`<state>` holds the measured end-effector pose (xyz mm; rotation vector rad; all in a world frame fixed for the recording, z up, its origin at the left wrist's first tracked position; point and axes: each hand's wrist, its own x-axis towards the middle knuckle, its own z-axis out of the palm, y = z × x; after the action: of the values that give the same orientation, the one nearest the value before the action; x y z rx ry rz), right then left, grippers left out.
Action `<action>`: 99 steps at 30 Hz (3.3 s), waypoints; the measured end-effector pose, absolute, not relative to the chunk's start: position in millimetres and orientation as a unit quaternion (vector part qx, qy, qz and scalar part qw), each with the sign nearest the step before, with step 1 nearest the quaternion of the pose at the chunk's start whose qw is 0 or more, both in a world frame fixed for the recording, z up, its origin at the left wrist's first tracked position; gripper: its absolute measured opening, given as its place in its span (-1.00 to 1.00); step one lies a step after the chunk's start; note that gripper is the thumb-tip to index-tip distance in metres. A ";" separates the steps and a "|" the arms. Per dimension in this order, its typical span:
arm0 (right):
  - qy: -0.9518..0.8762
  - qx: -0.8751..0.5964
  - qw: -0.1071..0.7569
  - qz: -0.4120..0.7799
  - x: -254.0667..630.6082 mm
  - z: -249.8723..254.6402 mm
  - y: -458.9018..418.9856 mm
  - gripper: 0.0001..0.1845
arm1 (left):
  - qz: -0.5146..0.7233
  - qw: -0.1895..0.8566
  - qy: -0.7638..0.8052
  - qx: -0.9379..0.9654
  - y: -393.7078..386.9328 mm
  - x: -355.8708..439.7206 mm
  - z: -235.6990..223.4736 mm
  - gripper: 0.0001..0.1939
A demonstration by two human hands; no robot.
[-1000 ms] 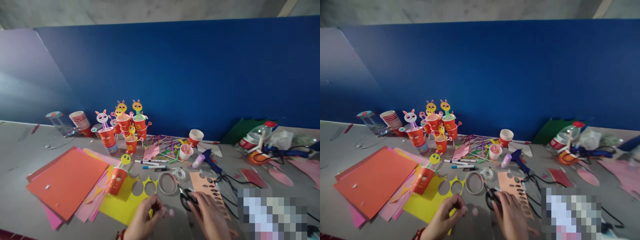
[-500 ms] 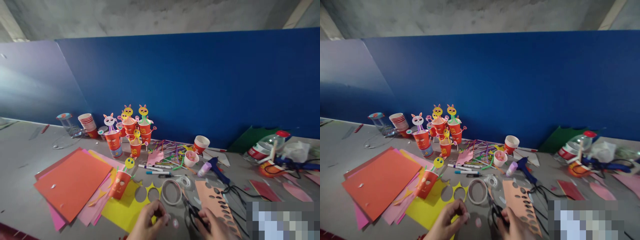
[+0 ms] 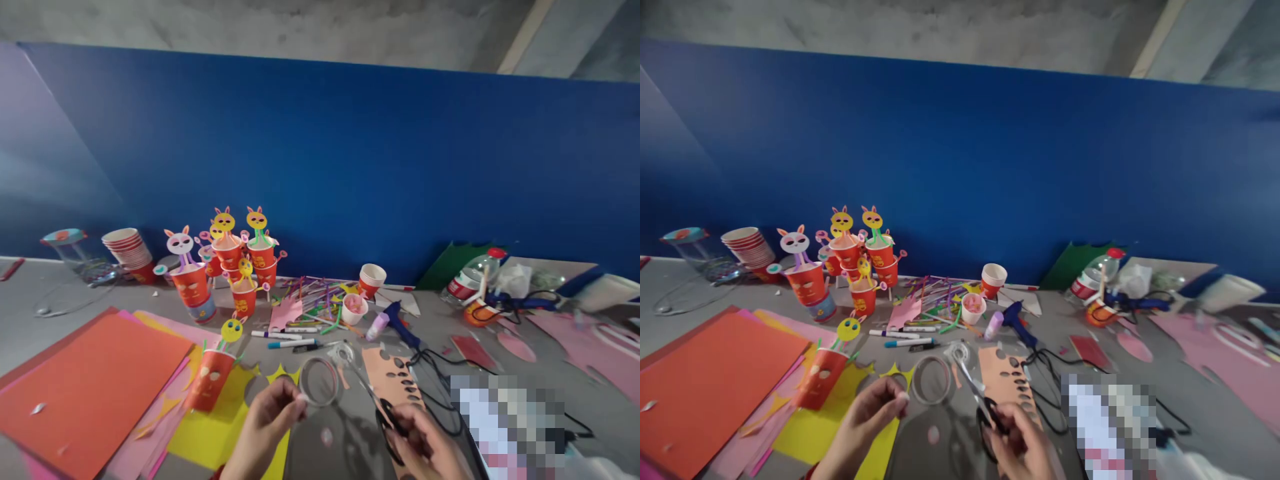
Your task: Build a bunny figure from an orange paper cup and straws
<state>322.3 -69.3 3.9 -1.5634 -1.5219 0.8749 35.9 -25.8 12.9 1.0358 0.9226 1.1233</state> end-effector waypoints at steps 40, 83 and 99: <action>-0.778 -0.503 0.374 0.037 270.4 28.0 -71.7 -0.85 | 0.530 0.659 0.371 0.383 -32.1 53.3 53.1 -0.62; -0.793 -0.479 0.376 0.004 271.5 36.3 -68.0 -0.88 | 0.526 0.666 0.352 0.394 -35.0 53.3 49.6 -0.67; -0.798 -0.476 0.369 0.017 270.6 34.2 -66.9 -0.89 | 0.528 0.662 0.352 0.399 -35.5 54.2 48.2 -0.65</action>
<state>270.6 -66.9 34.2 -1.2228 -2.0475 0.0435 54.2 -35.5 48.2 0.9021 0.7949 1.1931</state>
